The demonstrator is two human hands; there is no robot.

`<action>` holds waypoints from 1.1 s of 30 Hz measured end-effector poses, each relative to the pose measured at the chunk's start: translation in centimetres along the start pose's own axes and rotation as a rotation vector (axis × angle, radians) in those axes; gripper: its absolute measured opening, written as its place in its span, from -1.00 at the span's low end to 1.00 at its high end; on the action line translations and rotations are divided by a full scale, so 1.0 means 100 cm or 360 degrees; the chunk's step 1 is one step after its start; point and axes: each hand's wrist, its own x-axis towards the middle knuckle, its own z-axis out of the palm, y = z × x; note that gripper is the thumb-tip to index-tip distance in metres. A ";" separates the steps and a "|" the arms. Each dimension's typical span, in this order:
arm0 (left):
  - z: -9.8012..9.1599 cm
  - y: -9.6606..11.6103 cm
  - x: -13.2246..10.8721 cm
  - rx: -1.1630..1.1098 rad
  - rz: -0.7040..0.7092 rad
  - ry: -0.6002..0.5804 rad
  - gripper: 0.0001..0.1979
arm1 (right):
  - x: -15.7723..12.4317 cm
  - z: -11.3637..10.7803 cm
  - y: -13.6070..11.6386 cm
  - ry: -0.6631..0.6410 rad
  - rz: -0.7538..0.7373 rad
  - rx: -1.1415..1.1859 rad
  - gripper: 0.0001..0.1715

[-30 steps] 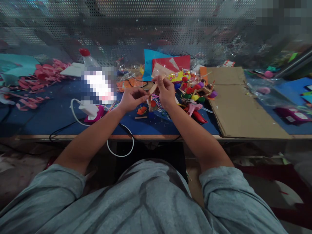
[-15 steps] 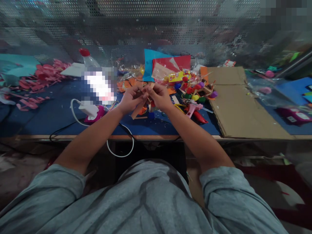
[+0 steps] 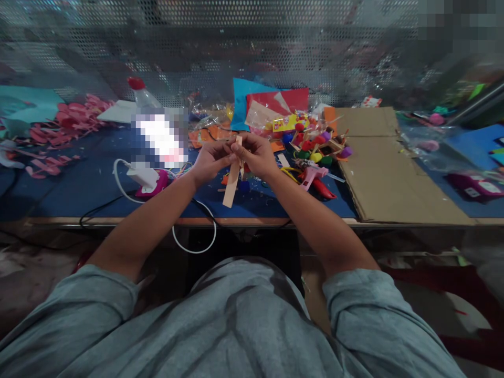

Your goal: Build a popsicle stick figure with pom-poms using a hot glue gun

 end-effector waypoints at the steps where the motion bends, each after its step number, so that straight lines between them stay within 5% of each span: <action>1: 0.000 0.001 0.000 -0.0005 -0.0019 -0.0024 -0.38 | 0.000 -0.001 0.001 -0.0011 -0.0006 -0.0008 -0.32; 22: 0.000 -0.001 0.002 -0.0253 -0.0065 -0.0038 -0.48 | 0.000 -0.006 0.013 0.0064 -0.0128 -0.0105 -0.27; 29: -0.003 0.001 0.000 -0.0384 -0.0262 -0.0057 -0.50 | 0.003 -0.005 0.019 0.0014 -0.0287 0.0151 -0.52; 33: -0.001 0.005 -0.001 -0.0395 -0.0312 -0.0113 -0.49 | 0.002 -0.006 0.020 0.0054 -0.0297 0.0076 -0.51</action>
